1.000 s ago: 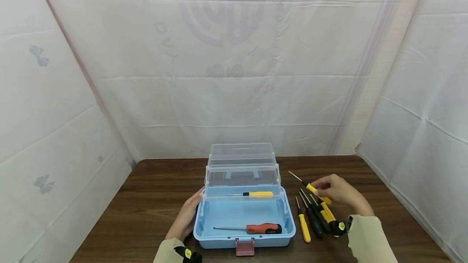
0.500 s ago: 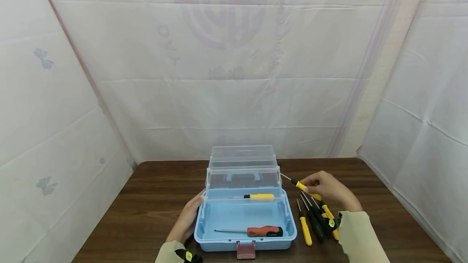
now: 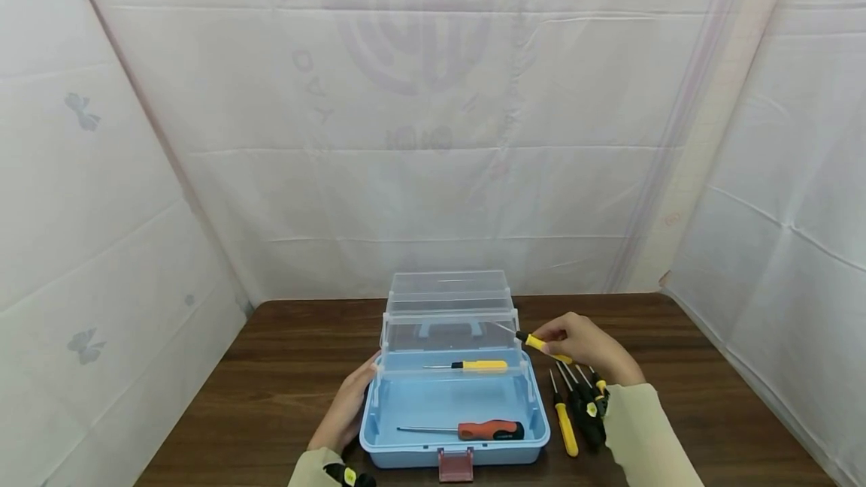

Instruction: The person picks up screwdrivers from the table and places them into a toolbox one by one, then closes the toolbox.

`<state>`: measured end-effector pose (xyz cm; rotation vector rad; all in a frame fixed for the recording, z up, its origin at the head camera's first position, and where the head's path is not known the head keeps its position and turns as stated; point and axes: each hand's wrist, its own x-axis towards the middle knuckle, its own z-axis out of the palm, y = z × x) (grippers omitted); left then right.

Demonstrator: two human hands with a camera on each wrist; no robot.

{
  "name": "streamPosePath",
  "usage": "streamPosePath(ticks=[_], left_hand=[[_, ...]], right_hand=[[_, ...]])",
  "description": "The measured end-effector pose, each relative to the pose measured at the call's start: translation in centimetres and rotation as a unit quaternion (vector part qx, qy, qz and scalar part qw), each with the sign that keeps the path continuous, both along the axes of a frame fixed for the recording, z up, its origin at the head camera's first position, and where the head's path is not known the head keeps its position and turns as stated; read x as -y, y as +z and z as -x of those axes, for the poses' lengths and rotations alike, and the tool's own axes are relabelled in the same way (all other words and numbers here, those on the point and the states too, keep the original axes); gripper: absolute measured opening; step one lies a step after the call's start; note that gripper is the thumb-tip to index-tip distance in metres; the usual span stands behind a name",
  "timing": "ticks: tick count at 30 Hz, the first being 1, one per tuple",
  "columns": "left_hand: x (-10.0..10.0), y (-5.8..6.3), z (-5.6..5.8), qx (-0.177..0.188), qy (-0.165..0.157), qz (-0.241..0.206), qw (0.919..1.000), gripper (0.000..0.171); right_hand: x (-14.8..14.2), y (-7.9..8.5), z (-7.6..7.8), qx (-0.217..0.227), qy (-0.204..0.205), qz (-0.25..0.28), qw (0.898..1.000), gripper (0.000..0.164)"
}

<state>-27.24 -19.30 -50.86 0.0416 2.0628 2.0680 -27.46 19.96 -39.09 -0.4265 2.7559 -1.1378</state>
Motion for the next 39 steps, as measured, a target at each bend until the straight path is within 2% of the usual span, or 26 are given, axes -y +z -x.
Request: streamPosePath(ticks=[4, 7, 12, 21, 36, 39], left_hand=[[0.0, 0.0, 0.1, -0.002, 0.000, -0.001, 1.0000, 0.064], [0.0, 0.0, 0.1, -0.008, -0.004, -0.001, 1.0000, 0.064], [0.0, 0.0, 0.0, -0.013, -0.008, -0.013, 0.9998, 0.061], [0.0, 0.0, 0.1, -0.009, -0.005, -0.004, 0.9999, 0.063], [0.3, 0.2, 0.0, -0.007, 0.000, 0.003, 1.0000, 0.061], [0.4, 0.2, 0.0, -0.007, 0.001, 0.005, 1.0000, 0.063]], right_hand=[[0.8, -0.1, 0.6, -0.040, 0.017, -0.037, 0.998, 0.017], [1.2, -0.3, 1.0, -0.052, 0.032, -0.042, 0.997, 0.017], [2.0, -0.1, 1.1, -0.058, 0.047, -0.029, 0.997, 0.018], [3.2, 0.2, 1.1, -0.063, 0.068, -0.032, 0.995, 0.018], [5.4, -0.2, 1.9, -0.084, 0.098, -0.029, 0.991, 0.018], [5.9, -0.2, 2.0, -0.080, 0.094, -0.023, 0.992, 0.019]])
